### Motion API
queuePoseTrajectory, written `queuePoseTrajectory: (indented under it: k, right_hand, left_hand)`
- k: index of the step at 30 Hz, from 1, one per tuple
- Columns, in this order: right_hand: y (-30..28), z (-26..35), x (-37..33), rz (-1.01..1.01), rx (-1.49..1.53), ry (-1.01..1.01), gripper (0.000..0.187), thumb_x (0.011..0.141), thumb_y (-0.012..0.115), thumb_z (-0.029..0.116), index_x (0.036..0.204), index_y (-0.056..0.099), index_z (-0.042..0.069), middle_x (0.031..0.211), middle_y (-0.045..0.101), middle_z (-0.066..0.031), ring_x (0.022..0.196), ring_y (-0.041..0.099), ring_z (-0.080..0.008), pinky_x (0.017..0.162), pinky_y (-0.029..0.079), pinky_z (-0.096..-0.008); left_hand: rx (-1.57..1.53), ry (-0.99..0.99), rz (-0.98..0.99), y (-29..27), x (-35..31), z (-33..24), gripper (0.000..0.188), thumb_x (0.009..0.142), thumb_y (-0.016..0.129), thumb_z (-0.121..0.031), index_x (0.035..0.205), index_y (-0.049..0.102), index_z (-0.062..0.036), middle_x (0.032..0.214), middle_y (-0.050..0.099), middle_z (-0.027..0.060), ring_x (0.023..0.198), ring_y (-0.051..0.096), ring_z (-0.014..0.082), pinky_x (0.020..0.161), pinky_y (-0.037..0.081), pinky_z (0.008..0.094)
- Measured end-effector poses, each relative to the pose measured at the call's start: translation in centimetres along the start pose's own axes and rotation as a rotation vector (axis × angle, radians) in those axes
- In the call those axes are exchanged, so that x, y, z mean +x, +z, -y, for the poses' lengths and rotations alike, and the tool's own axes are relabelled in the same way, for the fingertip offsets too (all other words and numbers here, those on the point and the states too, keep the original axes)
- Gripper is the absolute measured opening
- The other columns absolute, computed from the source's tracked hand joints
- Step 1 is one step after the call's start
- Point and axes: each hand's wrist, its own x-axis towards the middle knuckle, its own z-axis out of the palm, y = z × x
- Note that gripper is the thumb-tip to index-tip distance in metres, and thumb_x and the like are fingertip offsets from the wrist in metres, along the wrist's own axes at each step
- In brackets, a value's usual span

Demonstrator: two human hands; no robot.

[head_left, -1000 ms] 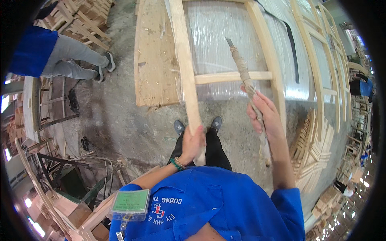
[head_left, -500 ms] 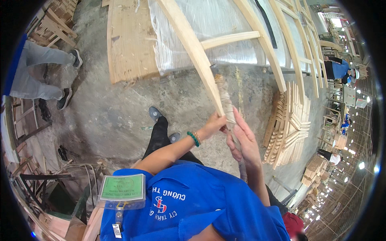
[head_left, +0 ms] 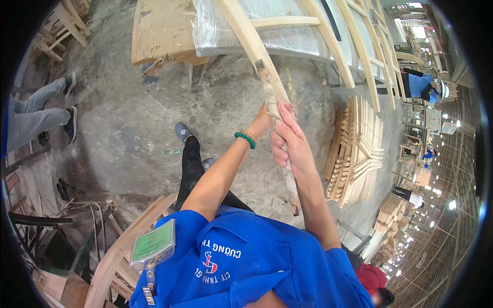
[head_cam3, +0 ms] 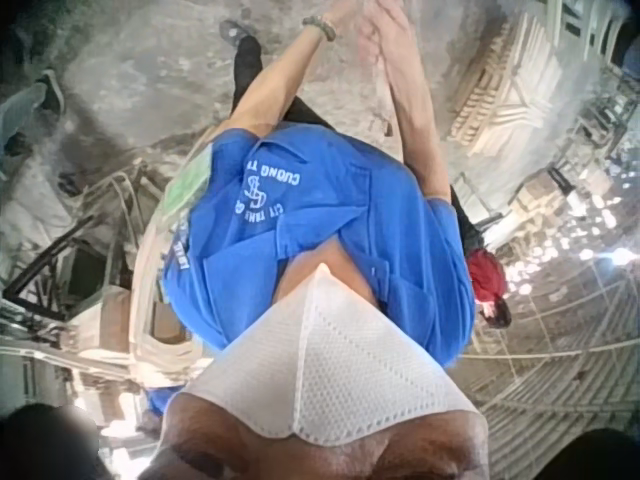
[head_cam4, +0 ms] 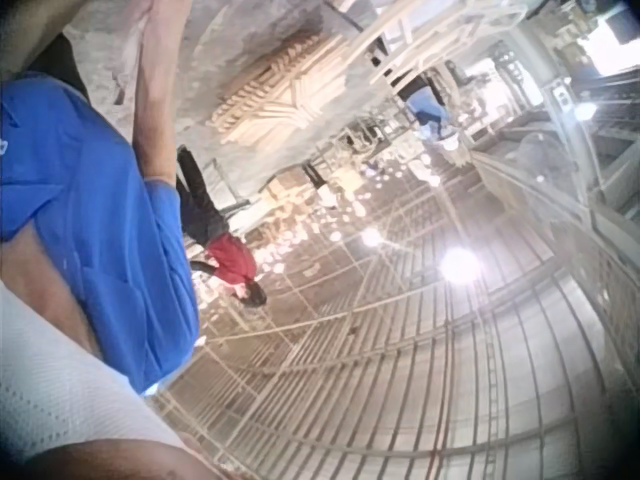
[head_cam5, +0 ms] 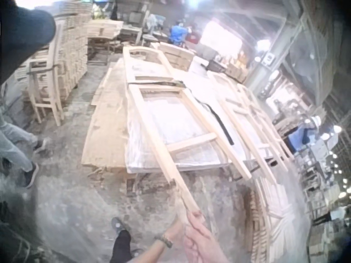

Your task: The person sands the frame of a wooden chair using a sanding tool. They flip the chair over to sand different sides and then place it on a stack of finished chairs.

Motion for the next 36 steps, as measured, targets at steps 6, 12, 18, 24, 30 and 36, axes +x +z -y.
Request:
queuePoseTrajectory:
  k: [6,12,18,24,30,36]
  right_hand:
    - [1.3,0.2,0.3,0.074,-0.026,-0.038,0.053,0.098,0.046,0.019,0.148,0.028,0.023,0.064,0.04,0.0032,0.039,0.035,-0.005,0.032,0.033,-0.0209]
    - [1.2,0.4,1.6,0.004,0.014,-0.019,0.053,0.098,0.046,0.019,0.148,0.027,0.023,0.065,0.04,0.0033,0.039,0.034,-0.0048,0.031,0.031,-0.021]
    - [1.9,0.4,1.6,0.002,0.061,-0.006,0.051,0.099,0.046,0.02,0.147,0.029,0.024,0.065,0.04,0.0032,0.039,0.034,-0.0048,0.031,0.031,-0.0206]
    - [1.2,-0.1,1.0,-0.03,0.055,0.027,0.05,0.099,0.046,0.021,0.146,0.03,0.025,0.065,0.041,0.0033,0.039,0.034,-0.0054,0.032,0.031,-0.0209]
    - [1.0,-0.1,1.5,-0.007,0.078,0.031,0.049,0.099,0.046,0.021,0.146,0.031,0.026,0.064,0.04,0.003,0.038,0.035,-0.0058,0.032,0.032,-0.0216]
    - [0.8,0.0,2.3,0.003,0.014,0.018,0.049,0.099,0.047,0.022,0.145,0.033,0.025,0.064,0.04,0.0028,0.038,0.034,-0.006,0.031,0.033,-0.0217]
  left_hand:
    - [0.046,0.071,0.045,-2.6,1.7,2.2,0.035,0.089,0.062,-0.03,0.112,0.058,-0.0033,0.104,0.063,0.01,0.092,0.06,0.0188,0.083,0.049,0.0333]
    - [-0.065,0.09,0.119,-2.2,1.2,3.0,0.038,0.09,0.06,-0.034,0.114,0.059,-0.0041,0.109,0.061,0.0082,0.096,0.057,0.0183,0.085,0.047,0.0329]
    - [0.026,0.135,0.144,-2.6,1.0,2.0,0.036,0.094,0.055,-0.023,0.119,0.049,0.0017,0.106,0.063,0.0134,0.092,0.062,0.0213,0.083,0.051,0.035]
    - [0.091,0.08,0.143,-1.5,0.4,0.5,0.031,0.092,0.058,-0.022,0.116,0.055,-0.0015,0.104,0.063,0.0102,0.092,0.06,0.0198,0.082,0.049,0.0343]
    - [0.038,0.14,0.279,-2.5,0.1,1.7,0.036,0.093,0.056,-0.028,0.125,0.057,-0.0109,0.116,0.058,0.0075,0.111,0.051,0.0203,0.096,0.042,0.0362]
    - [0.0,0.111,0.183,-2.9,1.4,3.4,0.037,0.092,0.057,-0.026,0.126,0.055,-0.0097,0.115,0.059,0.0087,0.11,0.053,0.0216,0.095,0.043,0.0372]
